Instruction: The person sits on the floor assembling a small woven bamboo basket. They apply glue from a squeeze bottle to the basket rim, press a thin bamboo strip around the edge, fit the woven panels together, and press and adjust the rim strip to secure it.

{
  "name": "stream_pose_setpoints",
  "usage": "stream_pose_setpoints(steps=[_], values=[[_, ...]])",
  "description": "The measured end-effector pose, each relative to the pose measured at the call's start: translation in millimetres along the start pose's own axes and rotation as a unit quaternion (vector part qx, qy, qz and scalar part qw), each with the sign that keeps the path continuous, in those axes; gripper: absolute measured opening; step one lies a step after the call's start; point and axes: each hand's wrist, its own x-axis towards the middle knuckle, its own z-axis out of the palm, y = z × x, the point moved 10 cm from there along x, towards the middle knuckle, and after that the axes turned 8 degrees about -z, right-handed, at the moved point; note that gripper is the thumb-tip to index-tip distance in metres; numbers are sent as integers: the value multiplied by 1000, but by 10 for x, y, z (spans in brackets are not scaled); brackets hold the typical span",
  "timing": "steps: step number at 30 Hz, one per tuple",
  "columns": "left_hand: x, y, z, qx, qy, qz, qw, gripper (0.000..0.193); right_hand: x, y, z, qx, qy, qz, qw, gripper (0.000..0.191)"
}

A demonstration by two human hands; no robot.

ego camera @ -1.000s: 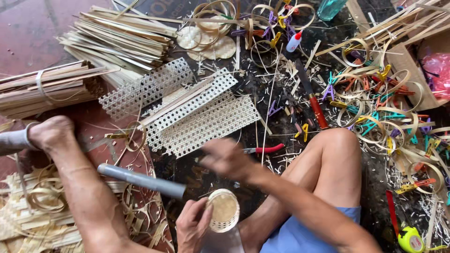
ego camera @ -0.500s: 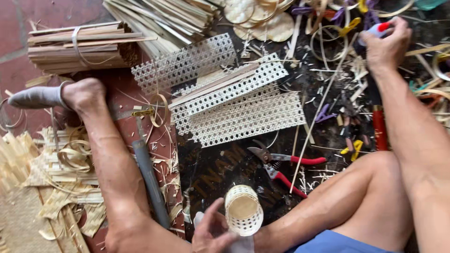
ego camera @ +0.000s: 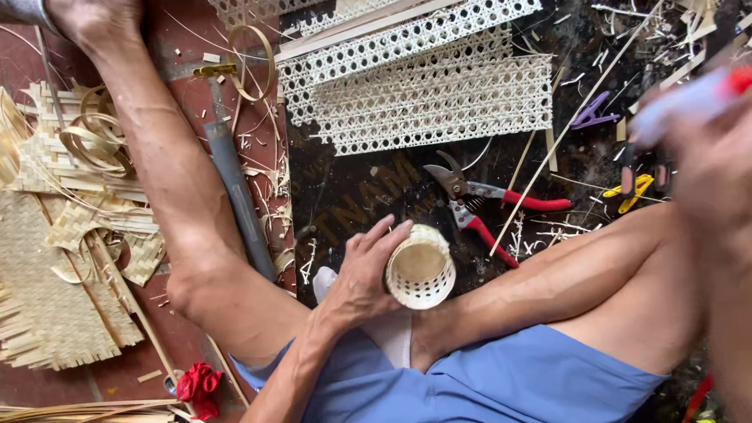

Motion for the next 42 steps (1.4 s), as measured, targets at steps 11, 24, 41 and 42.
stream_pose_setpoints(steps=[11,24,41,42], values=[[52,424,317,-67,37,90,993,116,-1938,-1036,1031,323,-192,192,906,51],[-1003,501,-487,-138,163,66,975,134,-1872,-2988,971,-99,-425,-292,851,57],[-1279,577,-477,-193,109,49,974,146,-1977,-3582,1428,-98,-534,-390,743,57],[-1288,571,-465,-203,105,49,972,146,-2007,-3571,1416,-105,-533,-393,742,58]])
